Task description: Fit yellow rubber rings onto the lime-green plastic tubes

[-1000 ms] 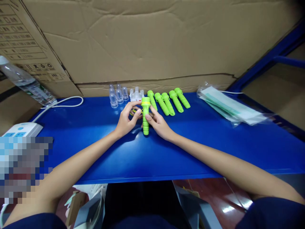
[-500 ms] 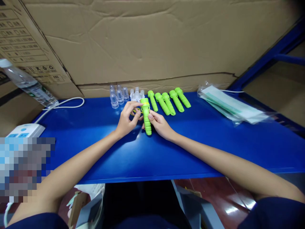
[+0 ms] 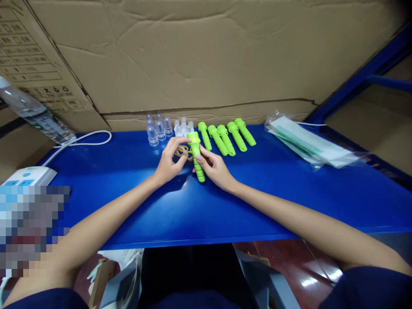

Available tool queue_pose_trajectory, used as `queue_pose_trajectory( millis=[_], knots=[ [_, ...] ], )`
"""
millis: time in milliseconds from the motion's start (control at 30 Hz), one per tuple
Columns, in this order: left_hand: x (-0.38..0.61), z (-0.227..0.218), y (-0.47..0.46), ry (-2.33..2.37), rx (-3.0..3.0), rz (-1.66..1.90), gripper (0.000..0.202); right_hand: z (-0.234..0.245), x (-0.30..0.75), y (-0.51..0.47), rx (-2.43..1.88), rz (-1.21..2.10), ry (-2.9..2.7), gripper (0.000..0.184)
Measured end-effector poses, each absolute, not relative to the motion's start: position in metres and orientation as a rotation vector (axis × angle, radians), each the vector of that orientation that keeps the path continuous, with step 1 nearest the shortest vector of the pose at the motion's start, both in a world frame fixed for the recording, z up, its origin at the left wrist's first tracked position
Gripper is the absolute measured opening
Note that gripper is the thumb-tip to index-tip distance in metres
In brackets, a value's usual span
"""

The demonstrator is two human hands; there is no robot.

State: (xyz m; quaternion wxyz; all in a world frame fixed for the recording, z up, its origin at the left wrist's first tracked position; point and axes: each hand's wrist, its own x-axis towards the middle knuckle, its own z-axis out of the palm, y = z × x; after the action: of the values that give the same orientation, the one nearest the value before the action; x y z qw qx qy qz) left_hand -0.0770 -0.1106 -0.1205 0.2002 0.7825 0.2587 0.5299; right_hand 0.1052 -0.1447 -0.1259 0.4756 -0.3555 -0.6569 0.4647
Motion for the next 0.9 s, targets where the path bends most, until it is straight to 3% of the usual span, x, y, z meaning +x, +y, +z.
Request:
queue_pose_trajectory(
  millis=[300,900],
  knots=[
    [-0.0774,-0.1223,-0.1103,0.686,2.200,1.482,0.032,-0.1311,0.1038,-0.1437,-0.903,1.053,-1.636,0.082],
    [-0.0780,-0.1238,-0.1114,0.699,2.304,1.428,0.036,-0.1288,0.1056,-0.1471,-0.992,0.550,-1.869,0.057]
  ],
)
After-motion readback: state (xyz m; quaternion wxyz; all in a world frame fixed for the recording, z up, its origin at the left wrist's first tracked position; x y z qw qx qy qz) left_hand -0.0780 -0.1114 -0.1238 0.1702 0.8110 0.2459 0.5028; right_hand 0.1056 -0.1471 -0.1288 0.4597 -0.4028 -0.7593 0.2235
